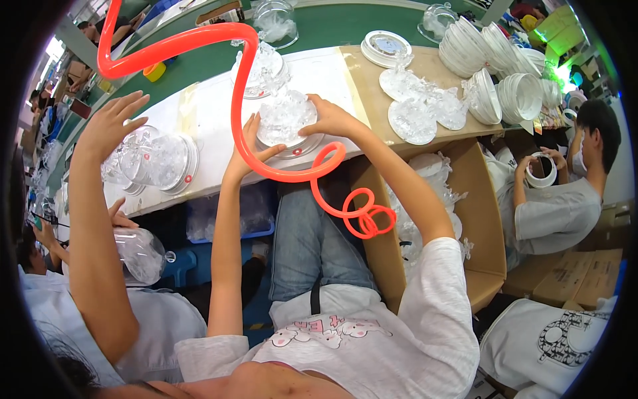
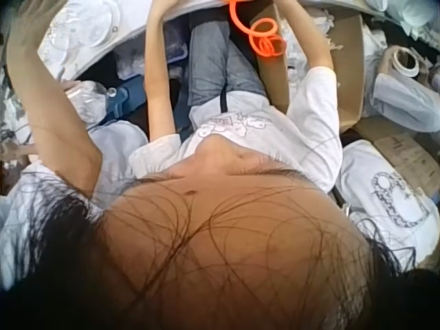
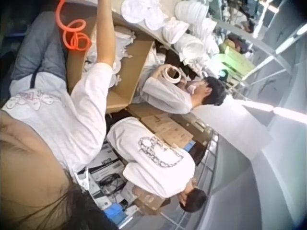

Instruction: Assembling decorative glass dome lights by placing internal components on bases and covering them with glass lids on a factory assembly line.

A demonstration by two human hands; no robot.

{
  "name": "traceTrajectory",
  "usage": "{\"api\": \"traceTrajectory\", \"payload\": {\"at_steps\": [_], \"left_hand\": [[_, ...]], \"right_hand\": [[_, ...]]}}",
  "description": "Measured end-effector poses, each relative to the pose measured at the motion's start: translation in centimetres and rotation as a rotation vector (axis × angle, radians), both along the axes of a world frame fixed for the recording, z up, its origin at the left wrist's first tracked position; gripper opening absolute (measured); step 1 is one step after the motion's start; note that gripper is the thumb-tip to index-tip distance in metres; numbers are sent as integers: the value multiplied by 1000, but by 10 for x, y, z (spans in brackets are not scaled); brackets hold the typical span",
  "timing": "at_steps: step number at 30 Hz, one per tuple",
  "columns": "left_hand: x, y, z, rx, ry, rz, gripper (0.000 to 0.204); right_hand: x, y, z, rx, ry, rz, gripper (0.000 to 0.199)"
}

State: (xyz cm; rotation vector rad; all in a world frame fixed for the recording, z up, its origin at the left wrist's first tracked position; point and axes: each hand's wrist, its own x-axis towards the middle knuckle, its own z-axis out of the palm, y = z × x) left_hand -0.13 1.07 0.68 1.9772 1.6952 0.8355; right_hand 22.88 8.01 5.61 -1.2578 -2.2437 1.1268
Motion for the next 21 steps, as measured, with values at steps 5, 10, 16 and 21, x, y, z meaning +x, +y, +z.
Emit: {"api": "traceTrajectory", "payload": {"at_steps": [5, 10, 16, 21], "left_hand": [[-1, 0, 1, -46, 22, 1, 111], [2, 0, -2, 12, -160, -14, 100], [-12, 0, -8, -33, -162, -59, 83], [-10, -4, -4, -27, -125, -49, 100]], "right_hand": [[3, -10, 6, -44, 33, 33, 100], [15, -4, -6, -201, 227, -142, 82], [14, -5, -20, -91, 227, -102, 67], [13, -7, -23, -105, 224, -202, 68]]}}
